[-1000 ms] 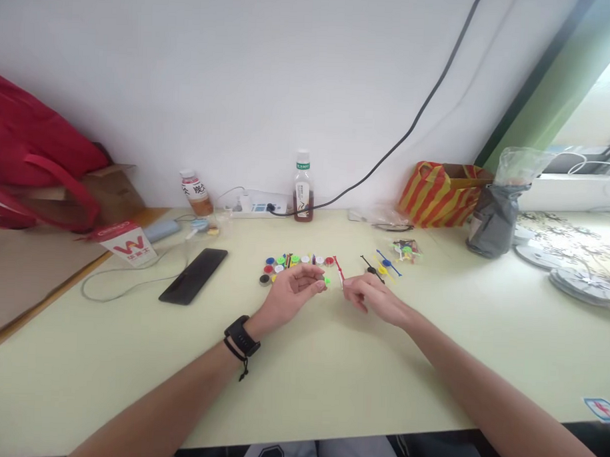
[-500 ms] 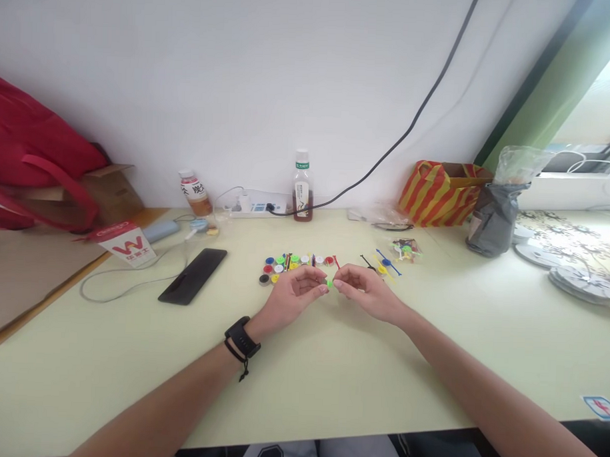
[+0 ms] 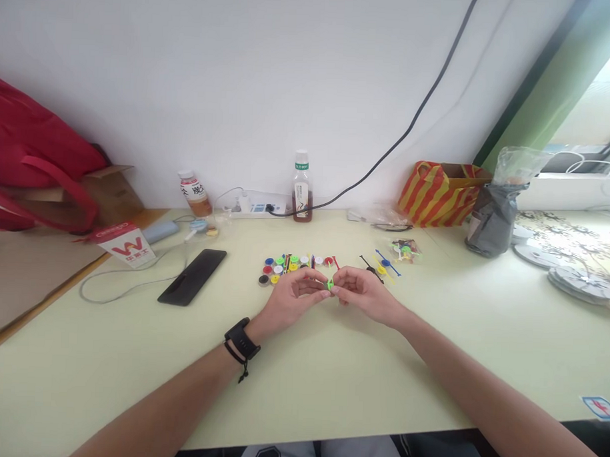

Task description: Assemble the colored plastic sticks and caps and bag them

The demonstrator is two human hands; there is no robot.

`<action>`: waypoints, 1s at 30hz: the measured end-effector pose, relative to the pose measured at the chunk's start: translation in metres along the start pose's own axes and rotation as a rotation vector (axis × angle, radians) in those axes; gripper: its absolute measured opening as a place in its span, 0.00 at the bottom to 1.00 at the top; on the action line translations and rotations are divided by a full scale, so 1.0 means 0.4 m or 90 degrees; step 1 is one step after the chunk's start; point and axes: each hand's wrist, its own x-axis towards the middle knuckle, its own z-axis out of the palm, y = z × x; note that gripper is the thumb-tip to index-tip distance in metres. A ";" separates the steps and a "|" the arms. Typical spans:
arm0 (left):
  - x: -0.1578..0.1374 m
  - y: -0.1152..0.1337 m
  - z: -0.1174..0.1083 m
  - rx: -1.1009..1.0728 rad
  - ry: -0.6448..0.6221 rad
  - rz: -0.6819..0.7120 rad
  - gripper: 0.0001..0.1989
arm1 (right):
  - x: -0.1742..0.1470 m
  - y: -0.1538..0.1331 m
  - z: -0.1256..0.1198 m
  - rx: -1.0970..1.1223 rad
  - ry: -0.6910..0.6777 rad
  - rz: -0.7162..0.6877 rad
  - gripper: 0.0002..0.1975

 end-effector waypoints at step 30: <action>-0.004 -0.020 0.002 0.361 0.082 0.105 0.05 | 0.015 0.045 -0.142 -0.620 0.163 0.131 0.12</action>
